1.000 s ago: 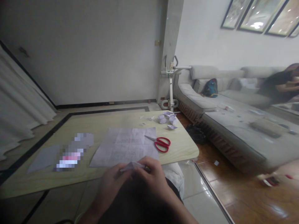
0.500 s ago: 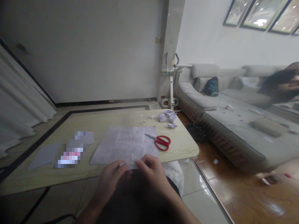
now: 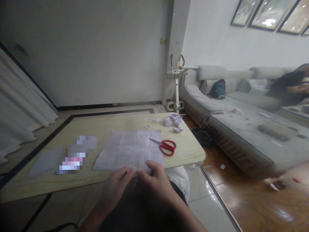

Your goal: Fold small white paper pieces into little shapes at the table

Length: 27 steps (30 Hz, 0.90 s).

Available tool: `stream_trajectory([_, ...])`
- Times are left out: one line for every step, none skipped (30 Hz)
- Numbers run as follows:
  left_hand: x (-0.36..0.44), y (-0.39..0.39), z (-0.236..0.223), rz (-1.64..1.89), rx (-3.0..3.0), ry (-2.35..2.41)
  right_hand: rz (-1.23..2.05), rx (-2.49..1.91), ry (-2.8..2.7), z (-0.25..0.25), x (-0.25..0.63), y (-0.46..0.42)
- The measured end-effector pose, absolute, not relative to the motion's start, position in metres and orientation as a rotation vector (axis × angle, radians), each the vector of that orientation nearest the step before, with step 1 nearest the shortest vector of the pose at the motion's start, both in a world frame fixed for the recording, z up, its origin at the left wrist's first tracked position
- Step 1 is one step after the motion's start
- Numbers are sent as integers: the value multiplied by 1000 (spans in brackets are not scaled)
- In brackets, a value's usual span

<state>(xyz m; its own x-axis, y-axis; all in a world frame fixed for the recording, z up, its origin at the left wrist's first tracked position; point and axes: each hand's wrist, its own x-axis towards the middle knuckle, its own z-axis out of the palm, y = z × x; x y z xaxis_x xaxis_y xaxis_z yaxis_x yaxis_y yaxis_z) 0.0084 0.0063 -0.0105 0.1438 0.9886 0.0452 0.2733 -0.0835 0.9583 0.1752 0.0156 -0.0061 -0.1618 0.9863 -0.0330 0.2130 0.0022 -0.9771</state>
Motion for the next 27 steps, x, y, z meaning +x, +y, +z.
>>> stream_trajectory([8, 6, -11, 999, 1529, 1273, 1223, -1312, -1479, -6, 176, 15])
stream_trajectory([8, 7, -11, 996, 1537, 1276, 1212, -1337, -1471, -6, 176, 15])
stream_trajectory([7, 7, -12, 994, 1545, 1280, 1202, -1362, -1467, -6, 177, 15])
stream_trajectory([7, 7, -13, 992, 1552, 1278, 1191, -1386, -1464, -5, 177, 15])
stream_trajectory([7, 7, -14, 992, 1555, 1271, 1186, -1404, -1461, -5, 178, 14])
stream_trajectory([6, 7, -15, 992, 1555, 1261, 1189, -1418, -1452, -5, 178, 14])
stream_trajectory([6, 7, -17, 993, 1556, 1252, 1200, -1427, -1436, -5, 178, 13])
stream_trajectory([6, 7, -17, 991, 1559, 1243, 1219, -1433, -1411, -5, 178, 13])
stream_trajectory([5, 7, -18, 990, 1566, 1238, 1243, -1433, -1382, -6, 178, 12])
stream_trajectory([5, 6, -18, 992, 1576, 1236, 1270, -1421, -1355, -7, 177, 12])
stream_trajectory([5, 6, -18, 995, 1582, 1237, 1302, -1395, -1339, -8, 177, 12])
stream_trajectory([6, 6, -17, 998, 1587, 1239, 1325, -1357, -1331, -9, 177, 12])
stream_trajectory([6, 5, -16, 1006, 1584, 1245, 1339, -1319, -1335, -10, 177, 13])
stream_trajectory([6, 5, -15, 1012, 1581, 1253, 1342, -1286, -1348, -11, 177, 13])
stream_trajectory([6, 5, -14, 1019, 1574, 1260, 1333, -1259, -1368, -11, 177, 14])
stream_trajectory([7, 4, -14, 1021, 1566, 1263, 1312, -1241, -1390, -11, 177, 15])
stream_trajectory([7, 4, -14, 1023, 1557, 1259, 1288, -1227, -1418, -10, 177, 15])
stream_trajectory([7, 5, -14, 1024, 1545, 1254, 1263, -1213, -1452, -10, 178, 16])
stream_trajectory([7, 5, -14, 1026, 1530, 1251, 1235, -1200, -1489, -9, 179, 16])
stream_trajectory([7, 5, -14, 1031, 1515, 1252, 1195, -1189, -1522, -8, 179, 17])
stream_trajectory([6, 5, -15, 1039, 1494, 1260, 1145, -1184, -1546, -8, 181, 17])
stream_trajectory([6, 5, -15, 1043, 1471, 1268, 1087, -1181, -1563, -7, 182, 17])
stream_trajectory([6, 5, -16, 1043, 1446, 1272, 1025, -1177, -1575, -7, 183, 17])
stream_trajectory([6, 5, -16, 1043, 1423, 1270, 969, -1166, -1592, -7, 184, 18])
stream_trajectory([7, 6, -17, 1044, 1407, 1264, 930, -1148, -1623, -7, 185, 18])
stream_trajectory([7, 6, -17, 1051, 1401, 1259, 903, -1121, -1662, -7, 186, 19])
stream_trajectory([7, 7, -17, 1062, 1406, 1257, 887, -1093, -1701, -8, 186, 19])
